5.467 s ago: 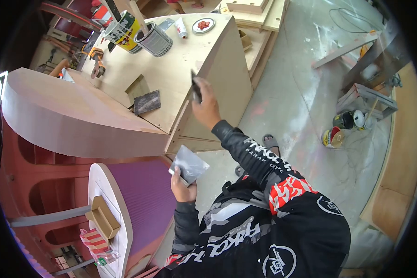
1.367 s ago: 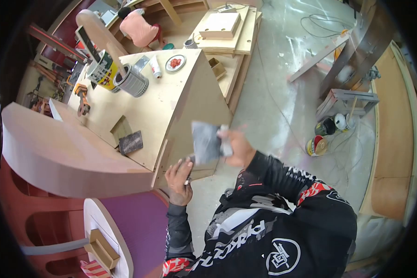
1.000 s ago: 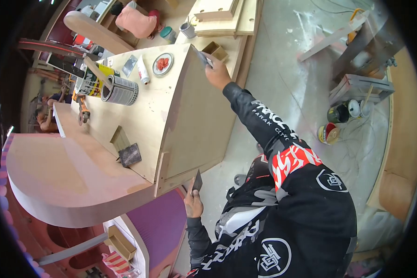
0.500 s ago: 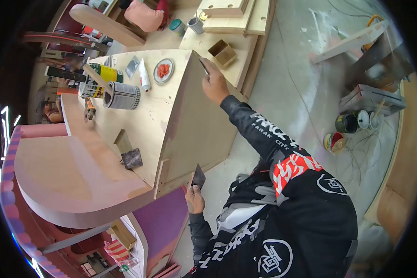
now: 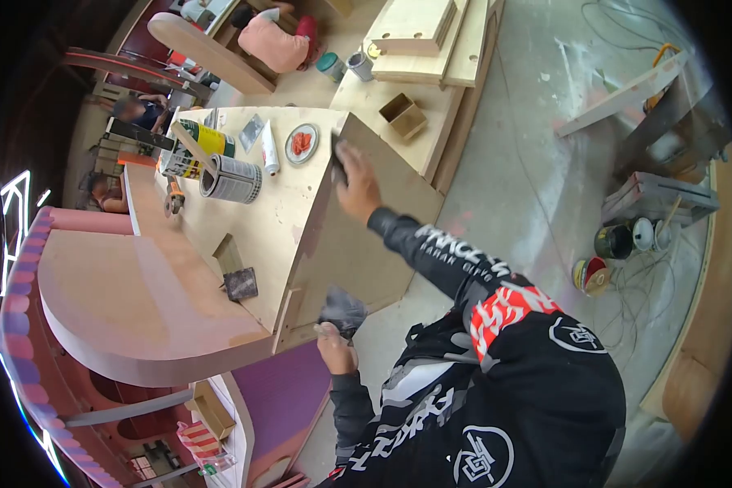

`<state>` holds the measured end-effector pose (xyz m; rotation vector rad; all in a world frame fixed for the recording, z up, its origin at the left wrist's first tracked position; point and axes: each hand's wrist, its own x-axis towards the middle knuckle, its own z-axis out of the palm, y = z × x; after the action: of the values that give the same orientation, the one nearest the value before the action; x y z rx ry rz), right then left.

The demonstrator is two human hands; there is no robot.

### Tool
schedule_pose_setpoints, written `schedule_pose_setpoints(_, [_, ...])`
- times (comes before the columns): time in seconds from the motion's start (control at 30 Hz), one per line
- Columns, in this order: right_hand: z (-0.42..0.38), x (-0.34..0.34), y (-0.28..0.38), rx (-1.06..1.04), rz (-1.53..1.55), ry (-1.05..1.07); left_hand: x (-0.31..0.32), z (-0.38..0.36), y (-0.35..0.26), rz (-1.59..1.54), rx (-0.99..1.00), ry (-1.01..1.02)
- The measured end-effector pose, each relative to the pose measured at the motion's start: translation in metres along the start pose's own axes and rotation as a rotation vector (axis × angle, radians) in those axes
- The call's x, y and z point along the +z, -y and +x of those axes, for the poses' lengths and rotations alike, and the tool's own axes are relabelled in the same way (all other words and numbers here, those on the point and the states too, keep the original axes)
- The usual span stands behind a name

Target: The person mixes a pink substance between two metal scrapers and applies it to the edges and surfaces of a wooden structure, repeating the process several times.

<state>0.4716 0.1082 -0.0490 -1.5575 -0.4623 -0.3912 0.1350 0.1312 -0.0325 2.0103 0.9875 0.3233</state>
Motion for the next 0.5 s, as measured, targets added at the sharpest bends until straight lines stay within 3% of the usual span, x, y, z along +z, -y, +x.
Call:
schedule_pose_setpoints(0.07, [-0.046,0.001,0.015,-0.038,-0.018,0.15,0.011,0.006,-0.052,-1.038,-0.205,-0.098])
schedule_pose_setpoints(0.1, [-0.065,-0.003,0.019,-0.03,0.002,0.252,0.011,0.011,-0.059,-1.173,-0.265,-0.135])
schedule_pose_setpoints(0.17, [-0.086,-0.029,0.021,0.0,0.169,0.467,0.009,0.022,-0.061,-1.304,-0.299,-0.079])
schedule_pose_setpoints(0.27, [-0.095,-0.078,0.038,0.076,0.232,0.587,0.002,0.035,-0.046,-1.562,-0.352,0.051])
schedule_pose_setpoints(0.33, [-0.089,-0.117,0.078,-0.017,0.285,0.617,0.006,0.036,-0.042,-1.678,-0.484,0.382])
schedule_pose_setpoints(0.43, [-0.082,-0.16,0.121,-0.208,0.25,0.807,0.019,0.033,-0.06,-1.671,-0.512,0.456])
schedule_pose_setpoints(0.47, [-0.084,-0.169,0.118,-0.212,0.24,0.826,0.019,0.035,-0.063,-1.624,-0.505,0.515])
schedule_pose_setpoints(0.5, [-0.087,-0.179,0.109,-0.136,0.176,0.955,0.014,0.036,-0.065,-1.487,-0.443,0.42])
